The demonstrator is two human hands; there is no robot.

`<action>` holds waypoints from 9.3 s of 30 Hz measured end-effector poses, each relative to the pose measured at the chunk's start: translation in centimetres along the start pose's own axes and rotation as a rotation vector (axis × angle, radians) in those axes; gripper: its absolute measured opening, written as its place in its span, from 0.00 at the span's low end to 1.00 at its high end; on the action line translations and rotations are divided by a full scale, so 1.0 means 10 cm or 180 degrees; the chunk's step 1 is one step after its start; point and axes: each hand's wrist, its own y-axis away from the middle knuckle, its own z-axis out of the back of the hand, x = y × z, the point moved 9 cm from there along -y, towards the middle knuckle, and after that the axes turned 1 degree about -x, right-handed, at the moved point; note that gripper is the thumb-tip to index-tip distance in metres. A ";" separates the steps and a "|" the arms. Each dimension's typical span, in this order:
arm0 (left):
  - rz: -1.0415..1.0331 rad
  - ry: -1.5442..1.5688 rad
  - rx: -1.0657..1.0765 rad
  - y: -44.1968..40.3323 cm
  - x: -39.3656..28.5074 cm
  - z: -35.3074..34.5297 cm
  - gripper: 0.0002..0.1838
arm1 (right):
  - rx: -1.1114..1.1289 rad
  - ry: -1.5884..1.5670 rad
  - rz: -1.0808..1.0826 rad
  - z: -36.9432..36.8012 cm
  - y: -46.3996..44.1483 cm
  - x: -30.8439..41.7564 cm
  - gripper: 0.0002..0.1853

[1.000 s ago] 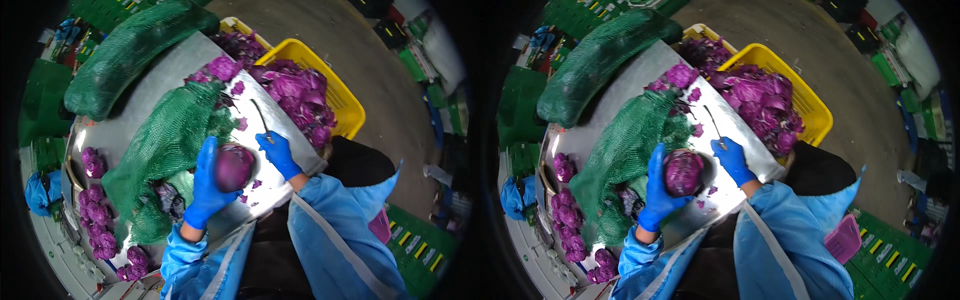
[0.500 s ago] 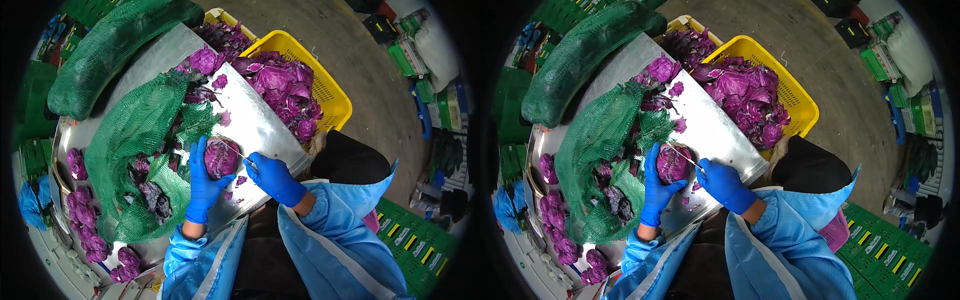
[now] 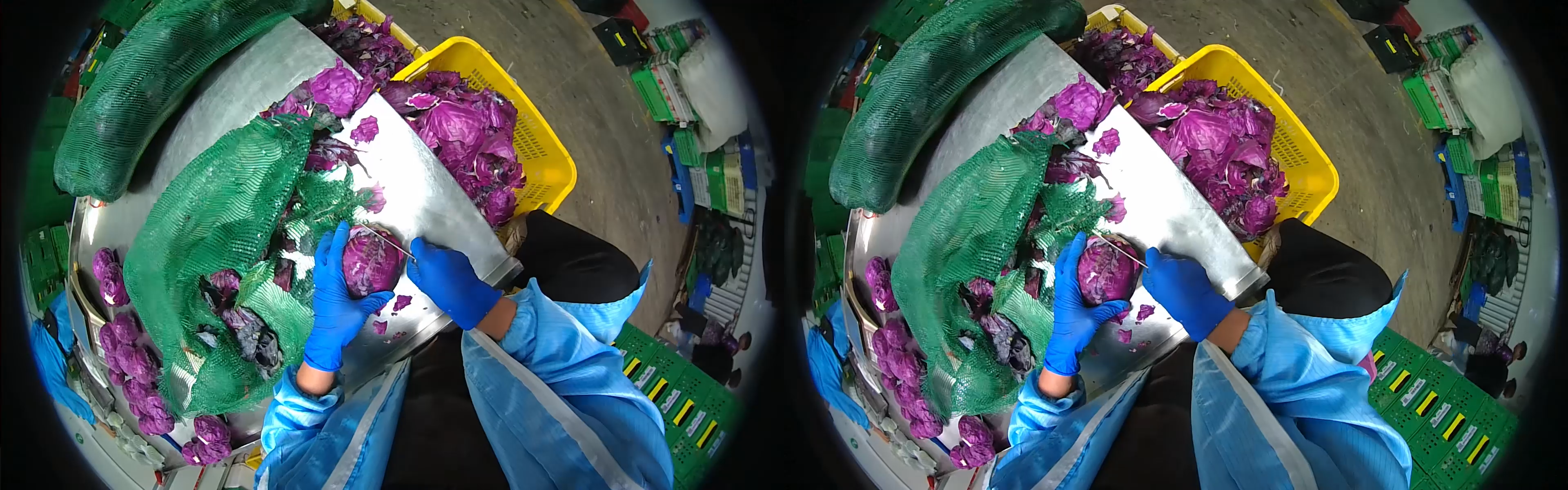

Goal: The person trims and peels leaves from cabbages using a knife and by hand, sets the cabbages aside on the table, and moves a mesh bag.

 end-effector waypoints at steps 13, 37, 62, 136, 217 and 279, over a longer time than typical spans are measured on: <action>-0.0507 0.0050 -0.0318 0.25 -0.03 -0.03 0.62 | 0.0222 -0.0113 0.0134 -0.25 -0.12 -0.10 0.20; -0.0642 -0.0608 -0.1263 0.78 -0.21 -0.21 0.59 | -0.1488 -0.4388 -0.2083 0.11 -0.19 -1.59 0.08; -0.1098 -0.0243 -0.0471 0.64 -0.22 -0.17 0.58 | -0.0449 -0.1063 -0.0091 0.62 -0.14 -0.29 0.42; 0.0323 0.1596 -0.1288 0.82 0.58 -0.07 0.60 | -0.0909 -0.0917 -0.1084 1.01 -0.25 -0.61 0.33; -0.0676 0.0544 -0.0329 0.41 -0.02 0.13 0.67 | 0.0615 -0.2573 0.0650 0.08 -0.14 0.60 0.31; -0.0221 0.1080 -0.0581 0.67 -0.01 -0.35 0.60 | 0.0158 -0.0578 0.0883 0.39 -0.05 0.44 0.20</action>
